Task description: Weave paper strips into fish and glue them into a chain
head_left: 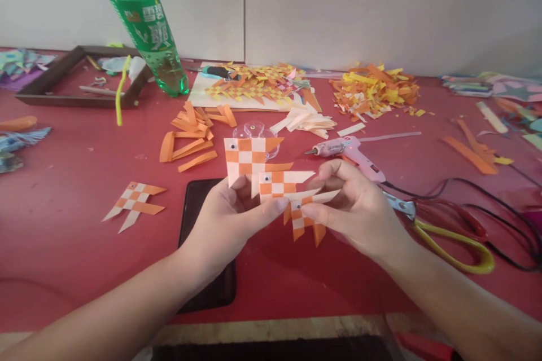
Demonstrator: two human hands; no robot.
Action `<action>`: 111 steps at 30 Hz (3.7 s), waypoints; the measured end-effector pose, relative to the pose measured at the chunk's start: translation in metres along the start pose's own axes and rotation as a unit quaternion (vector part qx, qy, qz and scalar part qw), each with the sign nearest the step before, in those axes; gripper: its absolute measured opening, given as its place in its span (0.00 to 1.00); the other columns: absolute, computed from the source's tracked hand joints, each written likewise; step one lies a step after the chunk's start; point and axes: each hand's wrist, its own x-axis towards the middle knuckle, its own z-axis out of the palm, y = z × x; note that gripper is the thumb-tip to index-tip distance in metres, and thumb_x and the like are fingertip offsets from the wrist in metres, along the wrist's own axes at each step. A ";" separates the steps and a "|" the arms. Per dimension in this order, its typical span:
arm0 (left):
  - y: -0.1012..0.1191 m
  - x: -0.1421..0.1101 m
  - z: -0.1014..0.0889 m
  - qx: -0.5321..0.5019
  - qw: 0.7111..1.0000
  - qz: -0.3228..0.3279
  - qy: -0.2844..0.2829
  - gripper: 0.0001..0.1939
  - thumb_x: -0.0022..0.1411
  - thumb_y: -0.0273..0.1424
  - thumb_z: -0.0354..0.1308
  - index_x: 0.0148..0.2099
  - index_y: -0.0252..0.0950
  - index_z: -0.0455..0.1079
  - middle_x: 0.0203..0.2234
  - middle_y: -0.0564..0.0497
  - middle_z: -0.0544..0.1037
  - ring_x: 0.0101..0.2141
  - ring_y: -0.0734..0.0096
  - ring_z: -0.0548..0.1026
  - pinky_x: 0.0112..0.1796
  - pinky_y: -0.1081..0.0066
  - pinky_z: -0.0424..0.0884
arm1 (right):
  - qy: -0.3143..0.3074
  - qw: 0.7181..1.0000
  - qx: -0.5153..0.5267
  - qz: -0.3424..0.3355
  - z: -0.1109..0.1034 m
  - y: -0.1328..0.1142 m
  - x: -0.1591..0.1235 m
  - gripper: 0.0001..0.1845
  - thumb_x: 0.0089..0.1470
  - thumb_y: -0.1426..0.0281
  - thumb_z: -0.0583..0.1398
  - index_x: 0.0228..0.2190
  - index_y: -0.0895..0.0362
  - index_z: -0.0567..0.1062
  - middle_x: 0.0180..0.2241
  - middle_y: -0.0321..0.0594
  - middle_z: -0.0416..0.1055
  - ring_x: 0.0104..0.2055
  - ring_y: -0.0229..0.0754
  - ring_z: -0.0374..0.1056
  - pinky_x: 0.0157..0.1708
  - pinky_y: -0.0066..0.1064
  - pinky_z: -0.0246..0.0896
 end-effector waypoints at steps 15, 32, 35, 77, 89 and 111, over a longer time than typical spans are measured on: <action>0.003 -0.001 0.004 0.045 0.998 0.032 -0.001 0.10 0.54 0.26 0.70 0.39 0.33 0.75 0.36 0.48 0.85 0.38 0.65 0.83 0.40 0.73 0.79 | 0.023 1.000 0.012 -0.014 0.002 0.002 -0.002 0.21 0.46 0.69 0.70 0.34 0.52 0.63 0.30 0.31 0.72 0.28 0.34 0.72 0.27 0.24 0.70; 0.005 -0.003 0.007 0.076 0.993 0.088 -0.036 0.10 0.55 0.22 0.69 0.39 0.39 0.79 0.38 0.56 0.86 0.40 0.73 0.83 0.43 0.82 0.76 | 0.017 0.999 0.027 -0.025 0.004 0.001 -0.001 0.18 0.48 0.70 0.69 0.32 0.52 0.63 0.29 0.30 0.73 0.28 0.32 0.71 0.27 0.23 0.69; 0.005 -0.002 0.006 0.090 0.992 0.072 -0.041 0.09 0.56 0.23 0.68 0.39 0.39 0.79 0.38 0.55 0.86 0.40 0.72 0.83 0.42 0.82 0.77 | 0.018 0.999 0.020 -0.025 0.004 0.001 -0.004 0.19 0.48 0.70 0.69 0.32 0.51 0.63 0.29 0.31 0.73 0.28 0.33 0.72 0.26 0.23 0.69; 0.011 -0.003 0.005 0.049 0.995 -0.044 -0.071 0.15 0.54 0.26 0.69 0.45 0.33 0.78 0.41 0.46 0.85 0.45 0.56 0.81 0.44 0.69 0.78 | -0.041 0.999 0.020 -0.021 0.003 0.002 -0.008 0.15 0.52 0.70 0.66 0.35 0.51 0.65 0.31 0.31 0.72 0.26 0.32 0.69 0.23 0.22 0.64; 0.007 -0.001 0.005 0.032 0.999 -0.009 -0.030 0.14 0.55 0.27 0.69 0.45 0.34 0.76 0.42 0.46 0.84 0.44 0.58 0.82 0.45 0.67 0.77 | -0.020 0.999 0.015 -0.028 0.004 0.003 -0.007 0.13 0.53 0.67 0.66 0.39 0.51 0.69 0.32 0.33 0.72 0.29 0.35 0.70 0.28 0.26 0.68; 0.003 -0.001 0.001 0.046 0.998 0.008 0.044 0.07 0.54 0.30 0.70 0.37 0.39 0.79 0.34 0.52 0.84 0.37 0.69 0.81 0.37 0.74 0.77 | 0.240 0.816 -0.526 0.007 -0.068 -0.005 0.020 0.12 0.51 0.65 0.62 0.38 0.55 0.73 0.39 0.47 0.76 0.38 0.49 0.72 0.38 0.39 0.64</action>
